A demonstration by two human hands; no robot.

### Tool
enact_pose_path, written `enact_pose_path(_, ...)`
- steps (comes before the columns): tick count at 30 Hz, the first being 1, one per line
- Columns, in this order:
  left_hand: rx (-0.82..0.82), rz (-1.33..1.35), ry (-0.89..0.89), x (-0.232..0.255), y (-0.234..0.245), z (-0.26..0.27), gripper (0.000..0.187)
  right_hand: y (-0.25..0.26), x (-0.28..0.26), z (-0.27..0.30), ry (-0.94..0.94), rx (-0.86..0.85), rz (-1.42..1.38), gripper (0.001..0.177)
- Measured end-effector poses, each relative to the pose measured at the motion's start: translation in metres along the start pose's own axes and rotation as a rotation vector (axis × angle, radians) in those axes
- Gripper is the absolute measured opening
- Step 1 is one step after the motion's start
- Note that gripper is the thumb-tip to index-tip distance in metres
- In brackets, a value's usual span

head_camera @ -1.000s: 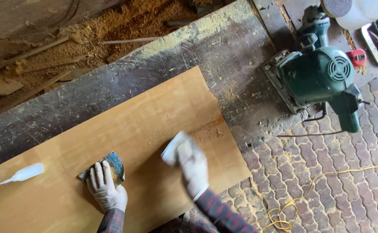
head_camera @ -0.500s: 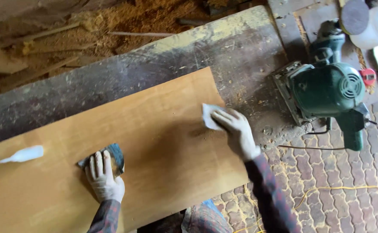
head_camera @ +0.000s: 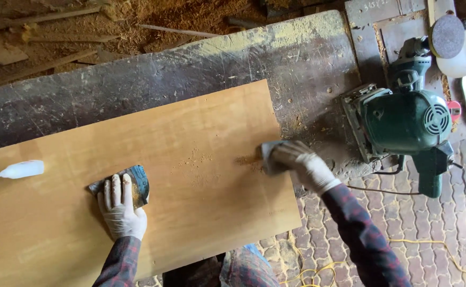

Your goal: The person sands a rectangular wooden board with a sanding block, then applies a liquid from a small bottle and continues sanding. They repeatedly wipe away sawdust with a cloth while working on the board's surface.

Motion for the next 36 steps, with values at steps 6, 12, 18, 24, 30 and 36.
enact_pose_path(6,0.018,-0.011,-0.012,-0.003,-0.003,0.004,0.081,-0.015,0.021,-0.017,-0.52,0.37,-1.533,0.04)
enact_pose_path(12,-0.009,0.018,-0.004,0.002,0.001,0.005,0.085,-0.001,-0.008,0.029,-0.065,0.051,0.122,0.051)
enact_pose_path(18,-0.006,0.009,-0.012,0.001,0.001,0.0,0.082,-0.053,-0.055,0.064,-0.32,0.226,-0.019,0.056)
enact_pose_path(24,-0.005,-0.016,-0.016,0.002,0.001,0.004,0.081,-0.053,-0.043,0.038,-0.358,0.089,0.192,0.07)
enact_pose_path(30,-0.027,-0.013,0.004,-0.001,-0.004,0.004,0.084,-0.021,-0.025,0.037,-0.287,0.317,-0.105,0.062)
enact_pose_path(36,-0.003,-0.003,-0.024,0.0,-0.001,0.0,0.084,-0.042,-0.036,0.028,-0.353,0.246,0.081,0.06)
Point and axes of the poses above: each hand's wrist, its own z-axis away from the middle knuckle, its own y-axis out of the back of the hand, x = y × z, the point moved 1 cm from there along -z, towards the middle knuckle, and after that the axes turned 1 degree about y, right-handed, at the moved point
